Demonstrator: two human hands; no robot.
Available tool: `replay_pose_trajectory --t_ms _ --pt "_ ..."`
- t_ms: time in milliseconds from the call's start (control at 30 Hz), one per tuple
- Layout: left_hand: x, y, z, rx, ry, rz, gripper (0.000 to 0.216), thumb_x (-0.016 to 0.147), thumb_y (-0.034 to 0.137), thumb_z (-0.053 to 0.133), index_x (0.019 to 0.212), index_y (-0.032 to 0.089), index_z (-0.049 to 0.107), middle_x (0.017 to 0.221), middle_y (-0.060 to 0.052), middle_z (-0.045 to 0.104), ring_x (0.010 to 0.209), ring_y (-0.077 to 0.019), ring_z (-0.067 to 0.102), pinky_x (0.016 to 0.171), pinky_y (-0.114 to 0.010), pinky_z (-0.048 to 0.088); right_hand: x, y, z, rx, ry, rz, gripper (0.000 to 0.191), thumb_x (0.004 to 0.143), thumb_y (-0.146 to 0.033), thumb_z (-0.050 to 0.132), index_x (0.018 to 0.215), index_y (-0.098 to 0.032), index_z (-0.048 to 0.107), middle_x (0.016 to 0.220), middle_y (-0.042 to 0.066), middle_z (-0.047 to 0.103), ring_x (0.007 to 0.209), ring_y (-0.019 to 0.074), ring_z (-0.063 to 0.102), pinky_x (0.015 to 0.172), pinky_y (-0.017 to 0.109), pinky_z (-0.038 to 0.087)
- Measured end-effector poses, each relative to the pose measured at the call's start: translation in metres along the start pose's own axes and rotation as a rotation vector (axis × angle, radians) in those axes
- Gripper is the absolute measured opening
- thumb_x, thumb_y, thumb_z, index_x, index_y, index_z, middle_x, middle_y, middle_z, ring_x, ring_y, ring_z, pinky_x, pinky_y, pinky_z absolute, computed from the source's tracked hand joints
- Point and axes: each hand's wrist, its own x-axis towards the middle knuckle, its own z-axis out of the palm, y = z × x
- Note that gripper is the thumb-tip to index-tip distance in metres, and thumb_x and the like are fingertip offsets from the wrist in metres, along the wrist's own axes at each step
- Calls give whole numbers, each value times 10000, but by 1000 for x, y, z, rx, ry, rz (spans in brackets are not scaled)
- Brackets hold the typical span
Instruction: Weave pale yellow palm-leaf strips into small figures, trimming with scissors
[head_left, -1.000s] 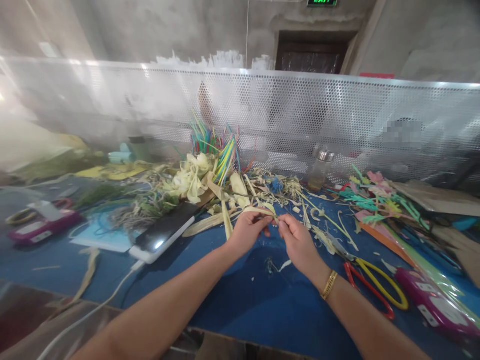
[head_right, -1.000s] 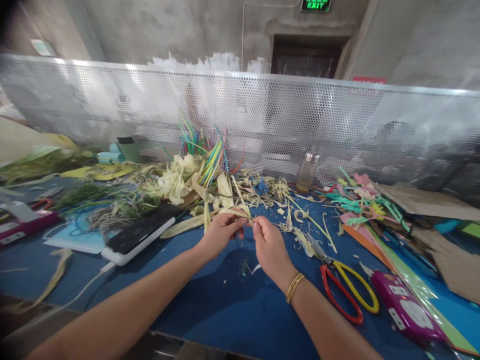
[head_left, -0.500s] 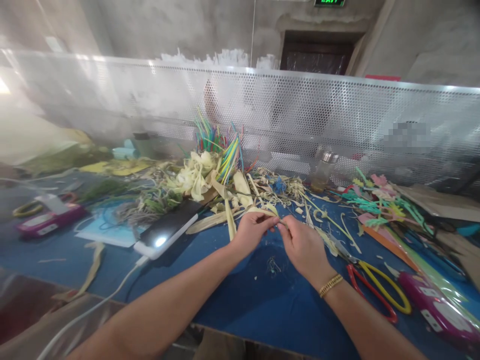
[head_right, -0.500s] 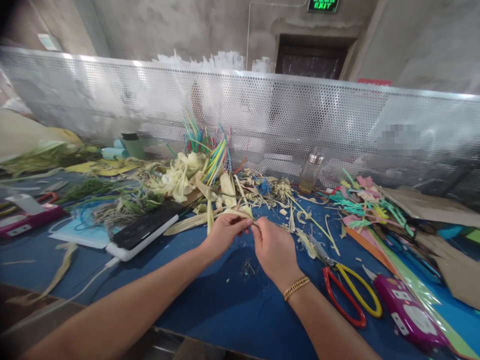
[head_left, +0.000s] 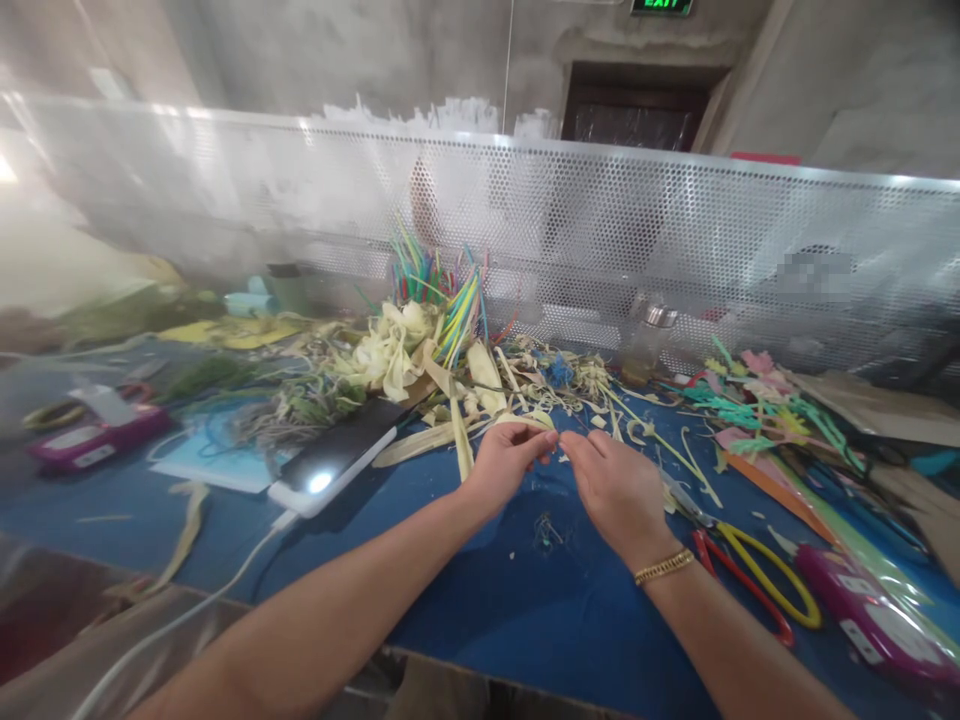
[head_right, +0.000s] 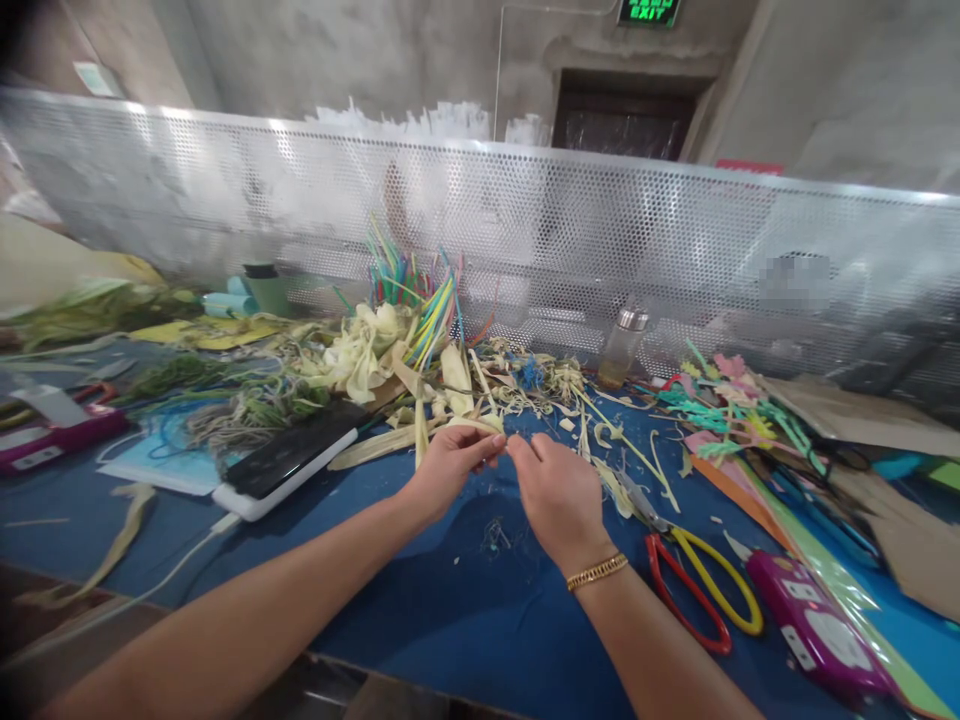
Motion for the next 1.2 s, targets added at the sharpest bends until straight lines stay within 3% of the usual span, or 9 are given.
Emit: replay_pose_trajectory --t_ms 133,267,400,667,867,1200 --pt "-1 1 1 -3 11 14 324 679 448 715 658 128 664 534 -9 565 484 -83 434 474 -219 305 2 -5 0 49 0 64 348 971 -304 336 815 -185 624 682 43 596 575 144 499 539 298 210" --pt "-1 1 2 12 18 26 308 689 432 708 652 130 657 528 -1 556 478 -81 423 465 -223 288 2 -9 0 223 -40 220 429 969 -382 326 651 -195 546 597 29 577 547 146 504 533 285 230" --pt "-1 0 2 7 19 14 304 676 430 716 656 131 665 511 5 544 472 -83 418 462 -226 275 2 -7 2 409 -91 328 448 966 -412 307 647 -204 542 599 23 597 553 149 531 536 273 271" --pt "0 1 1 -21 32 9 303 689 433 710 665 134 671 540 -6 566 495 -87 442 487 -222 309 3 -3 9 709 -59 373 326 923 -365 399 712 -206 591 655 7 624 598 150 555 573 258 366" --pt "0 1 1 -31 38 -3 269 698 404 712 681 137 678 544 -1 567 501 -84 449 489 -221 303 4 -4 3 803 -47 443 261 871 -358 491 730 -206 649 638 10 631 568 154 551 530 253 381" --pt "-2 6 3 -43 38 -2 237 696 372 720 670 143 670 533 10 566 503 -81 458 498 -214 319 6 -5 2 832 25 441 127 819 -278 578 741 -216 656 706 12 659 668 171 587 636 274 433"
